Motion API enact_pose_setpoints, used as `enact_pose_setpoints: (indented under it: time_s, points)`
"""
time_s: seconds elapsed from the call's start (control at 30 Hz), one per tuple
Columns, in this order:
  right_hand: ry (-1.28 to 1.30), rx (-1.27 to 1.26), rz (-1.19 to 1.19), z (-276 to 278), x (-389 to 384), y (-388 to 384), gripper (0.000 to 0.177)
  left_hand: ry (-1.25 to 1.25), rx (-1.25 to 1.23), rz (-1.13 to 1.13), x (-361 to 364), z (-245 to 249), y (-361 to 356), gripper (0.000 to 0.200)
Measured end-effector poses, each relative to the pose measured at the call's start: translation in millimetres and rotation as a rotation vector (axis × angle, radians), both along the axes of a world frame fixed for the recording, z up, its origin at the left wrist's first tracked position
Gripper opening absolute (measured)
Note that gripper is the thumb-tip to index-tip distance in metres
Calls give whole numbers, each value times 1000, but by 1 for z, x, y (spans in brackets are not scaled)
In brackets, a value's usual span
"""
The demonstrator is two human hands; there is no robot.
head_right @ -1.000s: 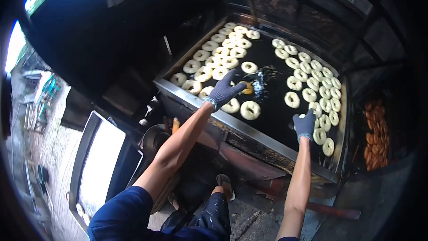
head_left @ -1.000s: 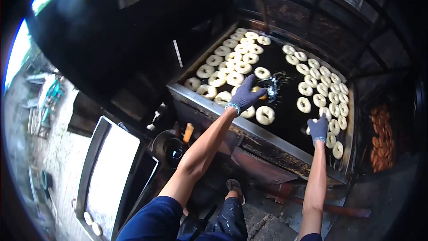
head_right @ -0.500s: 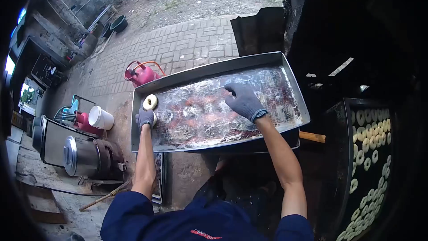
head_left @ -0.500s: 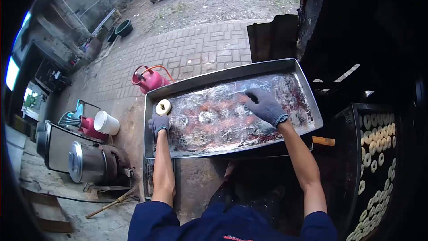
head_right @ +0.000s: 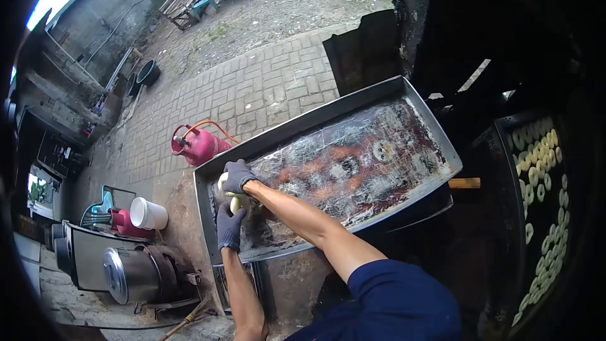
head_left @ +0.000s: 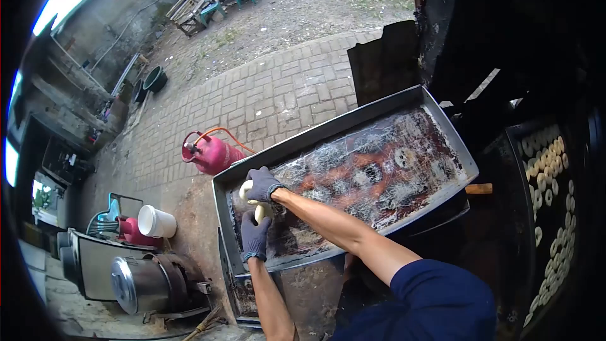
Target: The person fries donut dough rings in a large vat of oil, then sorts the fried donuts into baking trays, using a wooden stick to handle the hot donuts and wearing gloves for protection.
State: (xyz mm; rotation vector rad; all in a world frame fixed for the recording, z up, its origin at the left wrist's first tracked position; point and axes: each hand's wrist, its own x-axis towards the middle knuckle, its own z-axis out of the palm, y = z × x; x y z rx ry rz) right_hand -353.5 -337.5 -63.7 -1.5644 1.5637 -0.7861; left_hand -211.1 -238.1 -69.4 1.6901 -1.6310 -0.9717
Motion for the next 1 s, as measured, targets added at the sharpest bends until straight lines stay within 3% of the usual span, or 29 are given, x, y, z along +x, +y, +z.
enact_pose_setpoints:
  time_s: [0.1,0.17,0.23,0.3,0.4,0.43,0.5,0.57,0.73,0.8,0.87,0.9,1.0]
  points:
    - [-167,-217,-241,39,-153,86,45,428,106,-141,-110,27,18,32]
    - [-202,-227,-531,66,-267,186,41,538,164,-407,-211,43,46,35]
    - [-66,-394,-868,73,-364,306,39,613,231,-711,-326,74,107,33]
    - [89,-284,-1262,88,-432,445,39,545,268,-1065,-435,91,183,35]
    - [250,-392,-1699,61,-493,649,38,546,324,-1480,-581,81,322,35]
    - [329,-275,-1806,54,-505,711,37,556,296,-1598,-625,66,365,36]
    - [335,-117,-1915,37,-517,816,40,475,302,-1720,-703,43,443,42]
    - [349,41,-1971,22,-518,890,43,336,116,-1715,-767,17,501,49]
    - [257,215,-1998,-35,-524,998,45,23,-27,-1479,-839,-15,577,57]
    - [192,199,-2028,-54,-530,1017,41,-73,-25,-1614,-853,-27,587,83]
    - [218,-16,-2107,-87,-547,1035,37,43,-16,-1698,-833,-12,582,98]
    - [49,66,-2043,-92,-558,1050,47,137,-6,-1691,-817,1,573,95]
    - [411,-195,-2087,-46,-549,994,51,407,-43,-1427,-724,48,507,83]
